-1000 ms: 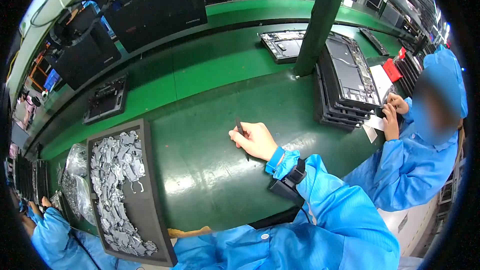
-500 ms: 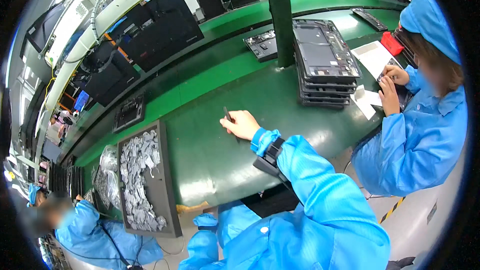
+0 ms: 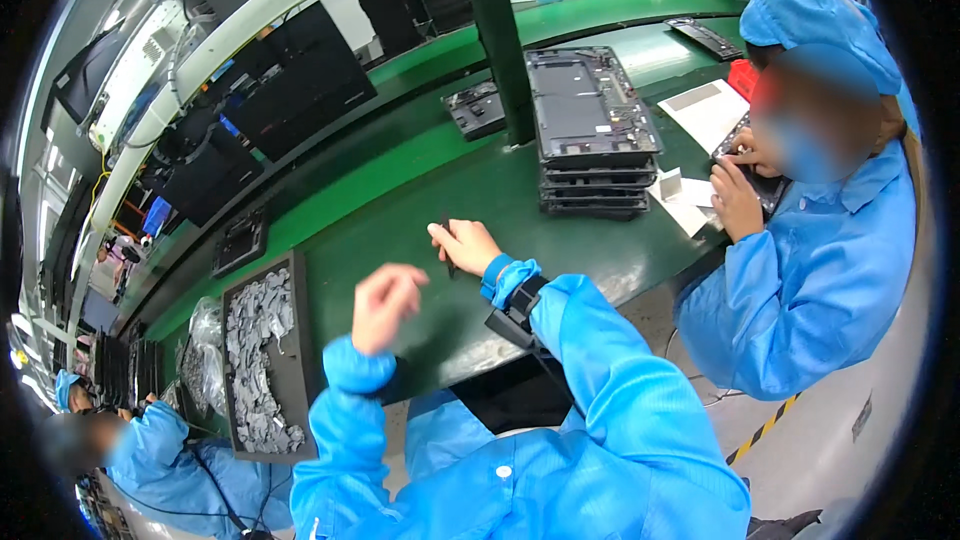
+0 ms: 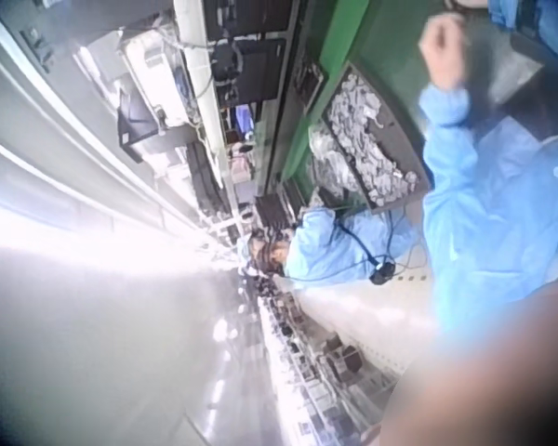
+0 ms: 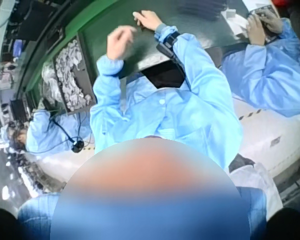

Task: Assembling internal components of an electronic device on a factory assembly line.

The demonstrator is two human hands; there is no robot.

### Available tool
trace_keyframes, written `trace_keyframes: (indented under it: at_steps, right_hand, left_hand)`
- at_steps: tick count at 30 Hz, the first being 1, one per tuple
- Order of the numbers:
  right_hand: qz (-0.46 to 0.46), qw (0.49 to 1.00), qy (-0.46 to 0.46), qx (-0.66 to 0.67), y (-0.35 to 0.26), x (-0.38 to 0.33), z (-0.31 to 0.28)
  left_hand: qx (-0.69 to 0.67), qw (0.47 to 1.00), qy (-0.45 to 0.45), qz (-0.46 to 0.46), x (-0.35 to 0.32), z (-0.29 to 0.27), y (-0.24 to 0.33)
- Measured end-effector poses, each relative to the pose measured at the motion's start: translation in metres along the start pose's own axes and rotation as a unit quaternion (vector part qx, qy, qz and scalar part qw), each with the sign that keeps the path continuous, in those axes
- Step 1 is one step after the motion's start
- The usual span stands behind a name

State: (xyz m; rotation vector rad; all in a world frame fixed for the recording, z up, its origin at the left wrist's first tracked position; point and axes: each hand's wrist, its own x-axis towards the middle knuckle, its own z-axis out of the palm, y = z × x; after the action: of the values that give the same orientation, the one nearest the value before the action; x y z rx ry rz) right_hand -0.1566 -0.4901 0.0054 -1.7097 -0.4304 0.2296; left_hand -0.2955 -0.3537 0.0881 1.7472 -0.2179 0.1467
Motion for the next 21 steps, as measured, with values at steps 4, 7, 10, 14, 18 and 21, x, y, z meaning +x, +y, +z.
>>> trace_keyframes:
  at_steps: [4, 7, 10, 14, 18, 21]
  right_hand:
    - [0.006, 0.998, 0.014, 0.056, -0.005, -0.003, -0.001]
    - [0.016, 0.998, -0.003, 0.068, -0.003, -0.005, -0.003]
    - [0.032, 0.997, -0.018, 0.066, 0.001, -0.007, 0.0]
    - [0.017, 0.999, -0.032, 0.006, -0.016, -0.016, -0.002]
    - [0.003, 0.998, -0.046, -0.033, -0.016, -0.014, -0.002]
    - [0.005, 0.998, -0.052, -0.029, -0.01, -0.012, 0.0]
  left_hand:
    - [-0.135, 0.98, 0.128, -0.069, 0.089, -0.034, -0.065]
    - [-0.165, 0.972, 0.145, -0.086, 0.117, -0.043, -0.096]
    - [-0.149, 0.976, 0.099, -0.125, 0.118, -0.043, -0.121]
    - [-0.159, 0.973, 0.101, -0.131, 0.112, -0.042, -0.115]
    - [-0.12, 0.98, 0.079, -0.134, 0.113, -0.044, -0.119]
    - [-0.086, 0.985, 0.084, -0.126, 0.115, -0.044, -0.126]
